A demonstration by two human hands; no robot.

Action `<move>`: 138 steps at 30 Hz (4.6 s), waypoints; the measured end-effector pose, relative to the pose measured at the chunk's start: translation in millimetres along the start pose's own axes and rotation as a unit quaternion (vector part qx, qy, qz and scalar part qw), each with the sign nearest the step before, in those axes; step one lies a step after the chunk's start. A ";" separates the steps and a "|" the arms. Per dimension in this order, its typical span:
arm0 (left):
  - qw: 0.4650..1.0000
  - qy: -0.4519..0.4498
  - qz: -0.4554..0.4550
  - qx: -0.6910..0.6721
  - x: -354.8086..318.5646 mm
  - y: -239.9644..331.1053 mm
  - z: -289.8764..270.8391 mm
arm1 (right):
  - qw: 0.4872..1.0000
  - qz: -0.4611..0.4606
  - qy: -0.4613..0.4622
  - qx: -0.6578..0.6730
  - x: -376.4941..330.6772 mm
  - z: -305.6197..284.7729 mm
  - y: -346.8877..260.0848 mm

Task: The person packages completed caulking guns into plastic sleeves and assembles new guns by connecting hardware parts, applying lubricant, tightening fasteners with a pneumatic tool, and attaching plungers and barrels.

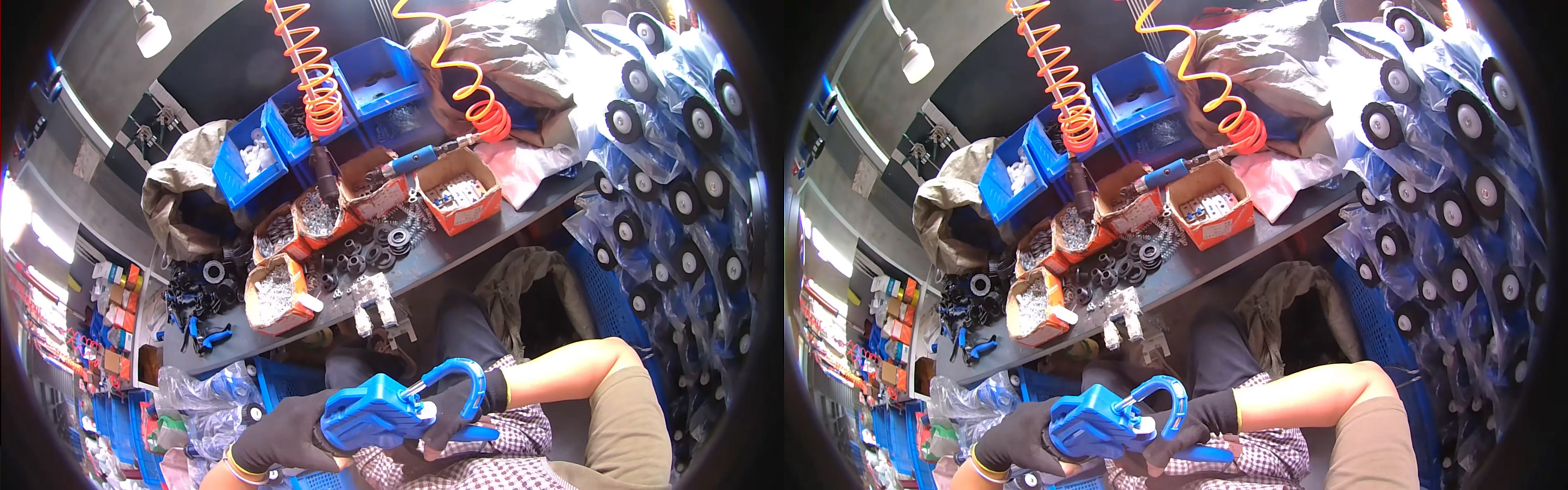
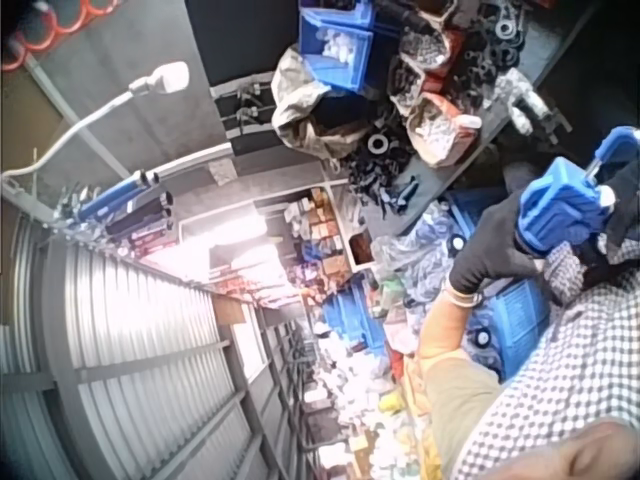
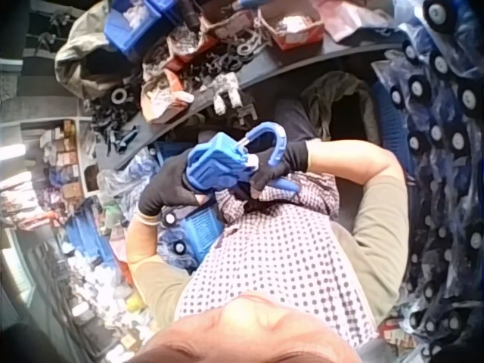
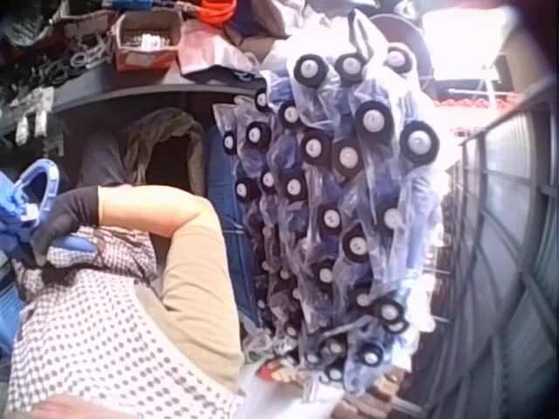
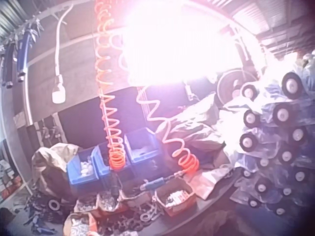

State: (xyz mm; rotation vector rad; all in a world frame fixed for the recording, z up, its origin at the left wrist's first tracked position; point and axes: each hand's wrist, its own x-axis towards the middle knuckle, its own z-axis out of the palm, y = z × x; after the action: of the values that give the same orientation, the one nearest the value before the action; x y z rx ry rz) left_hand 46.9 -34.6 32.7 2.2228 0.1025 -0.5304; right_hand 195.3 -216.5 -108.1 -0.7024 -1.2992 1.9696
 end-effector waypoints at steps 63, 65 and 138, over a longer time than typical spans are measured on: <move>0.912 0.253 0.314 -0.069 335.1 73.7 -16.0 | 0.581 -0.383 0.694 -0.183 -170.8 -11.6 -58.2; 0.916 0.255 0.305 0.052 359.7 82.0 5.7 | 0.616 -0.280 0.703 -0.218 -194.1 4.9 -51.7; 0.751 0.465 0.458 0.102 202.9 157.1 -73.2 | 0.756 -0.254 0.505 -0.330 -135.1 112.2 -19.6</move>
State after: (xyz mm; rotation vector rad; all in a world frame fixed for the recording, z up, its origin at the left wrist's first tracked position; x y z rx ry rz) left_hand 294.6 -103.2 104.0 2.1870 -0.5394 1.1631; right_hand 202.7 -379.2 -39.5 -1.3126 -1.2154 0.4282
